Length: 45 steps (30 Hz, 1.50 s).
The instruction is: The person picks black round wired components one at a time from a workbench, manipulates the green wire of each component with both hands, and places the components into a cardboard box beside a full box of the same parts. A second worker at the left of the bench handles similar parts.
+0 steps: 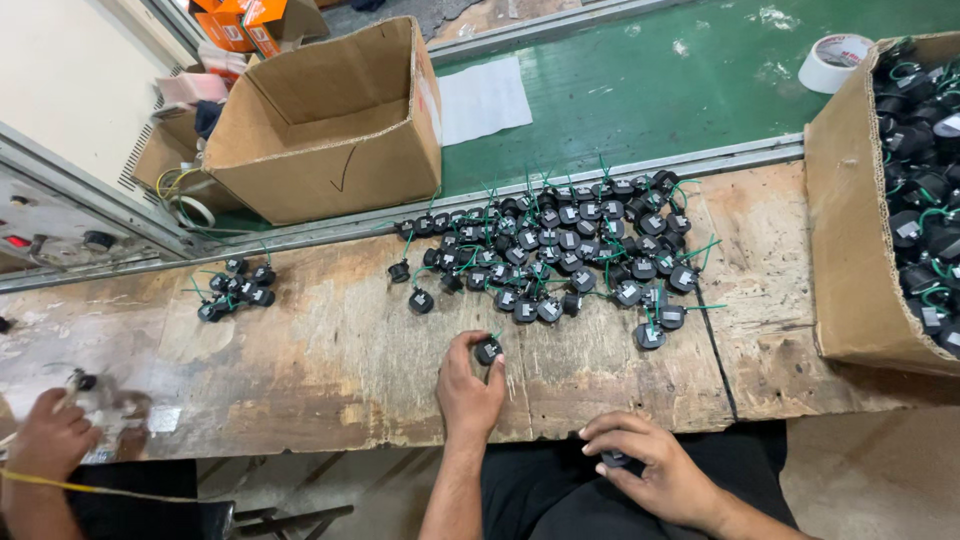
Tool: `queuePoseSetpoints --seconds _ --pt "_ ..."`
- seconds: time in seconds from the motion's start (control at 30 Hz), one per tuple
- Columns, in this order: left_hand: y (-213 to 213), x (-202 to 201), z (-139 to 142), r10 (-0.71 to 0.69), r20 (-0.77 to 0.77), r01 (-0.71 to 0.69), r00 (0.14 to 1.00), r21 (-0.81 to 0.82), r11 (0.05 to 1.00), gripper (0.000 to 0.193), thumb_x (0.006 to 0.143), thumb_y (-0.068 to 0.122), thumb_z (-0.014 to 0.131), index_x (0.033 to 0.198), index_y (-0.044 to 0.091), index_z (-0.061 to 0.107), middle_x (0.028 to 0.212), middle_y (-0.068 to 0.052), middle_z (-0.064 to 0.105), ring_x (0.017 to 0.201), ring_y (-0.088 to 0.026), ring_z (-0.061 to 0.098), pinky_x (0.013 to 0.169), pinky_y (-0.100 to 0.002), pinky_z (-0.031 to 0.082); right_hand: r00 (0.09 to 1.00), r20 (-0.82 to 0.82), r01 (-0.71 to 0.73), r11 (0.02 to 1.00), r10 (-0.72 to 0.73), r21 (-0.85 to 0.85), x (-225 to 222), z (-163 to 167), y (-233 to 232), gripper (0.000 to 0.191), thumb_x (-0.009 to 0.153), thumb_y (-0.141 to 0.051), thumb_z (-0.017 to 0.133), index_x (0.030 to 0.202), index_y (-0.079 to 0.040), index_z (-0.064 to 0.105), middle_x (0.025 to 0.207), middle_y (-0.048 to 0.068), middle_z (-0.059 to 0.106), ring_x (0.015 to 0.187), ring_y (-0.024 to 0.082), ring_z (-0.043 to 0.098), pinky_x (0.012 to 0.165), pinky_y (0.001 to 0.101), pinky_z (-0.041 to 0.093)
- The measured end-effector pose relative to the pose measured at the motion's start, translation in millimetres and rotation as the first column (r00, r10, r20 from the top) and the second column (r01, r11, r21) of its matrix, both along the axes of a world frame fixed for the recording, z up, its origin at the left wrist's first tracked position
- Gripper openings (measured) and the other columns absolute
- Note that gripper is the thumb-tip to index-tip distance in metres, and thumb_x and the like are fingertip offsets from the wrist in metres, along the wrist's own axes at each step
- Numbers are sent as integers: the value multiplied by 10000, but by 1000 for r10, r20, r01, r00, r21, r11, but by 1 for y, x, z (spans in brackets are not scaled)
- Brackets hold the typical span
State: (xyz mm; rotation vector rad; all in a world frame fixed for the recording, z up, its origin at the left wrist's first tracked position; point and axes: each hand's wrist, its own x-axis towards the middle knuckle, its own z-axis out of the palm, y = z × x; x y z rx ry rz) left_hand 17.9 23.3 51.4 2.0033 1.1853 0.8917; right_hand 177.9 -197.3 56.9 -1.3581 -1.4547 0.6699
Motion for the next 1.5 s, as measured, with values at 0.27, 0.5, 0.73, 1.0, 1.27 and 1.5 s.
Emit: queuePoseSetpoints --seconds 0.27,0.5,0.73,1.0,1.27,1.5 --pt "-20 -10 7 -308 459 367 833 -42 929 261 740 -31 836 980 55 781 1017 -90 727 944 -205 721 812 -320 598 979 -161 80 966 -123 -246 2 4 4 641 740 -79 826 1338 -69 594 1072 75 740 991 225 683 940 359 539" --pt "-76 11 21 -690 274 611 670 326 722 241 735 -54 808 929 85 773 1051 -72 759 938 -236 696 792 -351 570 999 -41 -15 981 7 -192 -4 -32 2 560 814 -141 838 1294 -5 585 1241 135 685 1170 252 651 989 372 488" --pt "-87 11 28 -749 286 637 598 397 661 243 782 -59 771 1003 38 739 1054 -84 751 971 -243 736 802 -364 606 981 -195 -8 989 -22 -148 3 -48 -8 359 771 -82 853 1090 -10 706 1069 91 756 993 199 716 861 347 552" --pt "-100 13 -3 -417 677 698 606 -201 688 252 832 45 834 905 88 596 1029 -73 725 988 -206 699 881 -326 563 994 -61 79 977 -93 -198 2 -25 0 299 734 -120 885 927 -6 687 786 85 615 744 216 632 675 370 512" --pt "-53 18 -19 -392 653 544 648 -36 838 177 916 228 794 949 74 712 1089 -73 713 1043 -180 692 890 -333 607 995 -74 58 997 -61 -46 0 -12 3 281 747 -99 849 944 -41 658 989 91 718 979 240 697 887 369 537" --pt "21 52 -2 -170 -59 179 984 378 908 675 857 131 746 1472 19 492 1364 -215 621 1268 -423 555 1023 -462 464 986 -166 -5 987 -22 -160 0 -6 1 358 794 -41 736 1137 -49 635 1047 75 715 1032 222 693 945 367 516"
